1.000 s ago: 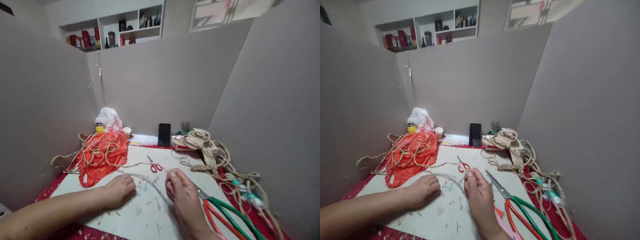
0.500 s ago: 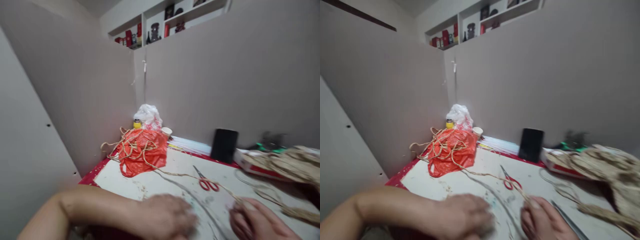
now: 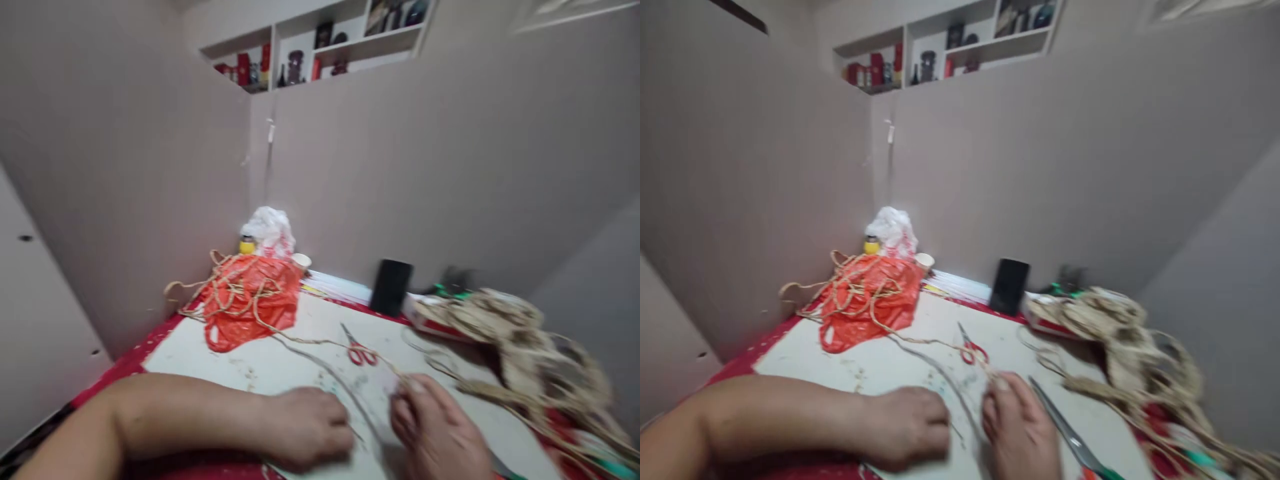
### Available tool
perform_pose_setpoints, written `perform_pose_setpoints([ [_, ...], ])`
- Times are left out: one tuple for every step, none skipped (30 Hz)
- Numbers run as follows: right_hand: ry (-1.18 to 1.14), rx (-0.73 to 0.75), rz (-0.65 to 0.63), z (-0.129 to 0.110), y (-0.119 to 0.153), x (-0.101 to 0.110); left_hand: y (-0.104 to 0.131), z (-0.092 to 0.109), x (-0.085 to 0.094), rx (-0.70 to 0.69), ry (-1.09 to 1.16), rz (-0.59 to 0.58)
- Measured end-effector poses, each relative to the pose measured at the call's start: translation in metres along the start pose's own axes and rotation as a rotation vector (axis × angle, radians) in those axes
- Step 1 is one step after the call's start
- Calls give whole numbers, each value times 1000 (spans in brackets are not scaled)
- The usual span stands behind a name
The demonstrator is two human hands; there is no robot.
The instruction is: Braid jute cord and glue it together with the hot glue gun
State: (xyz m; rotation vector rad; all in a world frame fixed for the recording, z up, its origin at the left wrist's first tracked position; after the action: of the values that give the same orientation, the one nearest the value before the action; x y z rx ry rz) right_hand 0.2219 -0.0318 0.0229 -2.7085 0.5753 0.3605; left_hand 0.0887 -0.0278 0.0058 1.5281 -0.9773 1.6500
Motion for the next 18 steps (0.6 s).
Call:
perform_pose_setpoints([
  [-5,-18,-1,-1,1,-2,11,-11,4,36,3,16],
  [-18,-6,-4,-3,1,-5,22,-23,9,75,5,38],
  [-20,0,-39,-3,1,-9,33,-35,13,118,8,57],
  [-8,12,-36,-4,0,-9,43,-47,17,163,6,72],
  [2,20,-40,-4,0,-10,53,-58,22,202,4,79],
  [12,27,-47,-3,0,-9,62,-68,28,245,0,87],
  [19,32,-49,-3,0,-9,71,-78,34,312,-5,86],
  [24,36,-56,-2,1,-9,78,-91,38,442,15,50],
  [26,38,-63,-2,1,-9,85,-101,43,552,61,5],
  [28,39,-72,-2,2,-9,90,-108,49,649,123,-11],
  [31,39,-79,-2,3,-10,91,-111,56,708,214,-21],
  [34,41,-84,-4,5,-11,90,-109,63,737,328,-18],
  [38,43,-89,-5,7,-12,86,-103,69,749,476,1],
  [45,48,-96,-7,9,-14,80,-95,75,741,649,20],
  [53,59,-102,-10,12,-17,72,-84,78,704,818,26],
  [63,72,-112,-14,15,-19,62,-70,77,654,968,-14],
  [72,87,-122,-17,18,-22,53,-56,75,624,1125,-57],
  [82,102,-129,-20,21,-24,43,-42,71,579,1283,-107],
])
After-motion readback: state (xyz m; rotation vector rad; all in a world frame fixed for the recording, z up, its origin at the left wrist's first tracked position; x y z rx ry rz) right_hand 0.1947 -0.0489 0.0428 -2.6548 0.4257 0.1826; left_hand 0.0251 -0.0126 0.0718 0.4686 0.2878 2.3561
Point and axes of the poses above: each hand's wrist, its own y-axis away from the middle knuckle, its own x-axis out of the back of the hand, z = x × y, the point moved 7 cm from there along -y, towards the middle knuckle, and after that the axes turned 15 degrees about x, right-handed, at the moved point
